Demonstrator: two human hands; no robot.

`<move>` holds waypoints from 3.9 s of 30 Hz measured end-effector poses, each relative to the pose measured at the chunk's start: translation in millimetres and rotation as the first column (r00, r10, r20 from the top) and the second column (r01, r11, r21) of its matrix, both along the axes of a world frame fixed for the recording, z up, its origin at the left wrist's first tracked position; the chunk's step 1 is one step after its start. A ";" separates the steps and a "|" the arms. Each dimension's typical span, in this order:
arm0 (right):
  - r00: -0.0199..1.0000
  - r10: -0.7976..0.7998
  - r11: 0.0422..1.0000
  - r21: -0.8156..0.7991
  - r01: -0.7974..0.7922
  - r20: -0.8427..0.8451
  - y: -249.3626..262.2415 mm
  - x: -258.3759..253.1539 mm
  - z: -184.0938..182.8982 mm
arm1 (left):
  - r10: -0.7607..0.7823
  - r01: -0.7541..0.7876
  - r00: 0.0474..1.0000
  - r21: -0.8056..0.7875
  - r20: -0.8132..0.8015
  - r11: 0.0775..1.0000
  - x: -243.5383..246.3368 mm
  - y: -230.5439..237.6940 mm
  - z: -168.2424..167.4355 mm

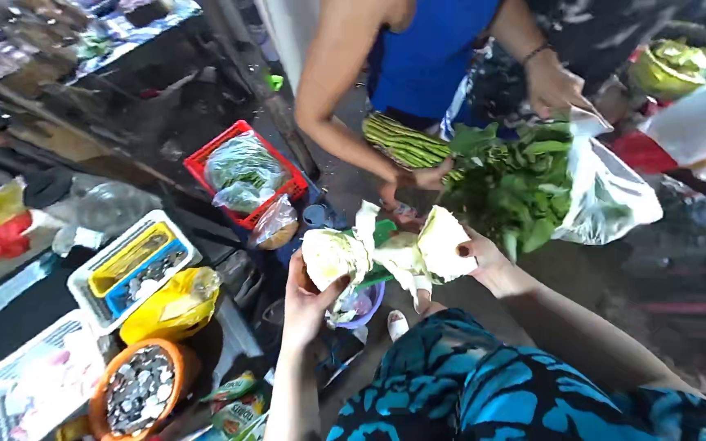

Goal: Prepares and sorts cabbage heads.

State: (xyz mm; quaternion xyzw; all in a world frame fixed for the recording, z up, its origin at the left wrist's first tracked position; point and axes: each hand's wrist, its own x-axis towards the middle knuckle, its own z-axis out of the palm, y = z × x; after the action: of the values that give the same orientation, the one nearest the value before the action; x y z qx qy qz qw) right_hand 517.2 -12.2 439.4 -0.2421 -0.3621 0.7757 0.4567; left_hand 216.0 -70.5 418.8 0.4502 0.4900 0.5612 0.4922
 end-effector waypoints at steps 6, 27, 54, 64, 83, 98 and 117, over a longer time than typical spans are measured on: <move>0.924 -0.106 0.994 0.063 0.089 0.368 -61.3 35.0 1.7 | -0.285 0.282 0.949 -0.037 -0.135 0.959 64.9 9.0 0.6; 0.612 -0.731 0.645 0.013 0.764 0.301 -136.8 327.3 -33.1 | -0.896 0.998 0.060 -0.001 0.441 0.066 407.3 74.8 -23.5; -0.472 -0.874 -0.483 -0.089 0.871 0.118 -210.1 699.0 -18.3 | -0.540 0.599 -0.755 0.056 0.372 -0.799 1021.5 85.3 4.7; -0.670 -0.742 -0.666 -0.087 0.741 -0.027 -277.0 671.6 21.7 | -0.033 0.175 -0.923 0.342 0.384 -0.923 1095.3 -6.7 14.6; -0.966 -0.155 -0.979 -0.161 0.123 0.208 -327.0 622.9 60.8 | -0.149 0.293 -0.724 0.105 0.673 -0.950 1053.8 -99.2 26.1; -0.665 -0.502 -0.750 0.104 0.653 0.554 -323.7 598.4 70.6 | 0.295 0.018 -0.722 0.443 0.626 -0.896 1047.8 -88.6 -6.4; -0.674 0.414 -0.652 0.716 0.250 0.613 -326.6 583.5 33.9 | 0.448 -0.064 -0.506 0.486 0.737 -0.872 1028.0 -115.1 -28.8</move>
State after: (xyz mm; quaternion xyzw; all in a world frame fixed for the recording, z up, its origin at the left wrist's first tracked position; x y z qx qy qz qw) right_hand 1100.7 -338.9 473.3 0.7876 -0.3374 0.3664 -0.3628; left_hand 1244.0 -185.6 390.0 0.0014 0.2885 0.6409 -0.7113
